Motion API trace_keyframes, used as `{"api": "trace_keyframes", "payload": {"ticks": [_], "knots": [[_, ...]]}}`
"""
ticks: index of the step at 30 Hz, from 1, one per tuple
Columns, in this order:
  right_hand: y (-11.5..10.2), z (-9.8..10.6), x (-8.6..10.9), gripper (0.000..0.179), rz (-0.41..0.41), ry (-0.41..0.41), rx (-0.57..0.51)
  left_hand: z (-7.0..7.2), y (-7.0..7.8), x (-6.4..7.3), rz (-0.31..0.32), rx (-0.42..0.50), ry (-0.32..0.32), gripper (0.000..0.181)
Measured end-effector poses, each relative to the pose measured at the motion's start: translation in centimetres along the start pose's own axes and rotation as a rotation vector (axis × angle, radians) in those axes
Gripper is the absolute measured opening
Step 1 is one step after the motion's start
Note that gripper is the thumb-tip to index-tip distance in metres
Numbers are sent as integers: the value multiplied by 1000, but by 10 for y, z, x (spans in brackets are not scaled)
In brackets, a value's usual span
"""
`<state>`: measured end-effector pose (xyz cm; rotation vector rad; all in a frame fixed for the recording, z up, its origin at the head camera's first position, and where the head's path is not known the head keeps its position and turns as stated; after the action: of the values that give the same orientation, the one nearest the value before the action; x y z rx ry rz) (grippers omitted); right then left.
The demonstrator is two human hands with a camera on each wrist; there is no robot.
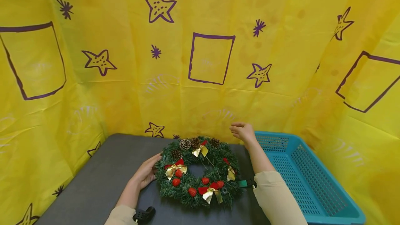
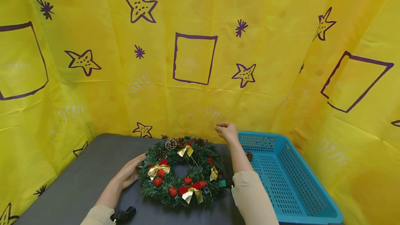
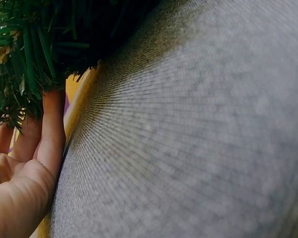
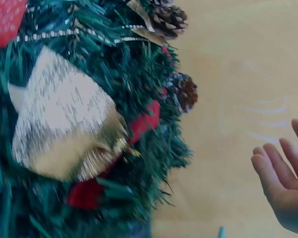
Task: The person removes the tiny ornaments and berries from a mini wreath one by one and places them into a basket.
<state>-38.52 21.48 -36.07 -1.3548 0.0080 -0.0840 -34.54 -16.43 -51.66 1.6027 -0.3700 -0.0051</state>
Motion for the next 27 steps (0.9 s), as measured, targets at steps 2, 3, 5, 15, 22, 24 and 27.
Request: {"api": "trace_keyframes", "payload": {"ticks": [2,3,5,15,22,24,27], "knots": [[4,-3,-3,47,-12,-4,-14,0,0,0,-1,6,-3,65],[5,-5,-4,47,-19,-5,-16,0,0,0,-2,7,-4,66],[8,-9,-5,47,-31,-7,-14,-1,1,0,-1,12,-3,65],[18,-24,-7,45,-72,-30,-29,-3,1,-1,-7,-6,11,70],[22,-36,2,46,-66,-105,-21,-5,1,-1,-7,4,15,70],[18,-39,9,47,-82,-120,-34,-6,1,-1,-8,3,13,70],[20,-44,9,48,-108,-115,-37,-6,1,-1,-10,6,5,69]]}}
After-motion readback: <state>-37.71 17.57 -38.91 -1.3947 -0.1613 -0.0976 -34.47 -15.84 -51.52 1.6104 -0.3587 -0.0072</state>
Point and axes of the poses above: each hand's wrist, its own x-axis away from the middle knuckle, its own z-axis out of the back of the hand, y = z × x, the point moved 2 cm from there along -x, towards the middle knuckle, and after that the axes turned 1 degree about -x, right-handed, at the moved point
